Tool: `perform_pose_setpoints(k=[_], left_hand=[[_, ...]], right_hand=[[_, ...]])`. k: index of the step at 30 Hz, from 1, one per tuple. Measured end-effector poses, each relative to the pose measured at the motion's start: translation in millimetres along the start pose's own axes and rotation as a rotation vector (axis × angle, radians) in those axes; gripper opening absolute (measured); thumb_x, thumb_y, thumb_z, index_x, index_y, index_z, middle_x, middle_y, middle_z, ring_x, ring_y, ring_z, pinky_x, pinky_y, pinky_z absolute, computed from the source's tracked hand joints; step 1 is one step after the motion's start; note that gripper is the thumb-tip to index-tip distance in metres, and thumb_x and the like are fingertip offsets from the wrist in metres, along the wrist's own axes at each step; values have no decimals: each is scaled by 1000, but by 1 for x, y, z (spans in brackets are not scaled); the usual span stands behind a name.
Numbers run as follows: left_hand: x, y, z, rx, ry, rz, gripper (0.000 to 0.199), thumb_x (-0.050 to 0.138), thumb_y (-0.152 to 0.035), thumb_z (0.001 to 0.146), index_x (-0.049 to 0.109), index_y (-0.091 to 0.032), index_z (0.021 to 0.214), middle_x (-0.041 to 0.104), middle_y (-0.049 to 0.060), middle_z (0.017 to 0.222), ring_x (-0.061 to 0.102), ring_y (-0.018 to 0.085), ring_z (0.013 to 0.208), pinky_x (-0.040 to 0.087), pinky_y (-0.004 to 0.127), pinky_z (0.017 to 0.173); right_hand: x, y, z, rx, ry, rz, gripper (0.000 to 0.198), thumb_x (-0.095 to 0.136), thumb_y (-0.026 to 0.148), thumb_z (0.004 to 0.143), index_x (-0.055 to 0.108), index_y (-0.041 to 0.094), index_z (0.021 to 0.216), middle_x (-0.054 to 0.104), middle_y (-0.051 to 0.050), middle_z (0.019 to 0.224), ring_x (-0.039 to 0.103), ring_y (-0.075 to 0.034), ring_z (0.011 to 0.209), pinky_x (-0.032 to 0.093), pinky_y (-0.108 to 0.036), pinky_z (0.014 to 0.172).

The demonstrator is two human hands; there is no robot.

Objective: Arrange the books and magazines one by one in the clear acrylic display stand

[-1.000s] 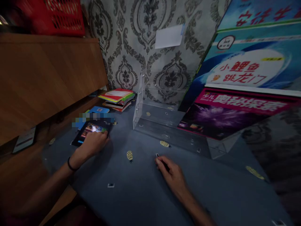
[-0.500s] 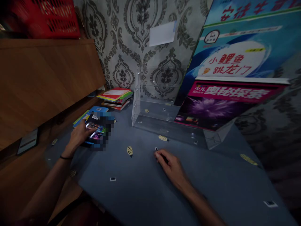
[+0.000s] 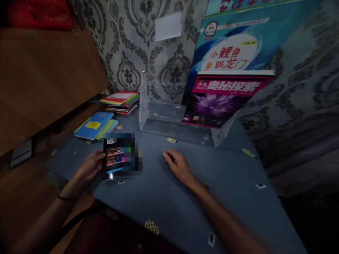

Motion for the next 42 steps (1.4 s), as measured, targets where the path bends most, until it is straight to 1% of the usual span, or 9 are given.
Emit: perform_pose_setpoints(k=[6, 9, 11, 15, 18, 20, 25, 34, 42], left_hand=[[67, 45, -69, -228, 370, 95, 51, 86, -38, 70, 54, -21, 106, 77, 7, 93, 77, 24, 73, 64, 34, 67], [83, 48, -88, -271, 639, 326, 59, 83, -63, 68, 60, -19, 100, 76, 6, 86, 76, 21, 71, 60, 27, 62], [85, 40, -84, -209, 707, 435, 59, 77, -69, 71, 64, -16, 92, 73, 5, 78, 72, 17, 64, 56, 25, 58], [89, -4, -52, 309, 558, 741, 42, 60, -59, 89, 68, -18, 94, 70, 4, 77, 68, 18, 69, 56, 29, 67], [105, -29, -36, 736, 409, 1004, 28, 49, -39, 95, 69, -20, 102, 73, 8, 98, 68, 25, 98, 53, 40, 94], [121, -28, -25, 858, 447, 1081, 29, 46, -32, 95, 68, -21, 111, 72, 10, 117, 63, 27, 116, 46, 46, 108], [151, -15, 9, 902, 581, 1129, 35, 46, -27, 97, 62, -20, 127, 61, 12, 143, 54, 26, 136, 37, 47, 118], [171, -20, 15, 1125, 515, 1231, 31, 41, -26, 102, 65, -15, 118, 68, 12, 108, 59, 26, 101, 48, 43, 98], [171, -19, 10, 1012, 365, 1429, 25, 45, -32, 103, 66, -20, 101, 62, 9, 97, 59, 26, 92, 46, 35, 84]], right_hand=[[-12, 6, 1, -62, -91, 6, 34, 46, 45, 100, 68, 21, 90, 71, -7, 89, 67, -23, 86, 50, -35, 78], [-14, 0, 3, -50, -83, -12, 32, 47, 42, 99, 68, 20, 88, 71, -6, 87, 66, -22, 82, 49, -34, 75], [-15, -3, 4, -47, -82, -41, 29, 49, 39, 98, 69, 20, 87, 70, -6, 85, 64, -21, 79, 47, -32, 71], [-14, -5, 3, -60, -82, -84, 21, 52, 31, 96, 69, 21, 90, 69, -5, 86, 62, -19, 77, 47, -30, 70], [-11, -2, 2, -93, -64, -123, 18, 53, 26, 96, 70, 20, 95, 70, -6, 91, 63, -19, 81, 49, -32, 75], [-8, 0, 1, -121, -49, -145, 18, 52, 22, 96, 69, 19, 97, 70, -7, 93, 64, -20, 85, 50, -35, 80], [-4, 2, 0, -166, -28, -215, 16, 54, 20, 98, 69, 19, 100, 70, -7, 94, 64, -23, 92, 51, -39, 87], [-6, 2, -2, -185, -38, -203, 18, 50, 21, 101, 69, 18, 104, 71, -8, 96, 65, -23, 94, 53, -39, 87], [-11, -3, -2, -119, -50, -181, 19, 50, 24, 102, 68, 21, 104, 71, -7, 97, 66, -23, 94, 54, -42, 88]])
Point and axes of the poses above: each hand's wrist, its own z-axis towards the middle knuckle, its own x-axis out of the palm, y = z × x, the point moved 8 cm from there along z, towards the middle knuckle
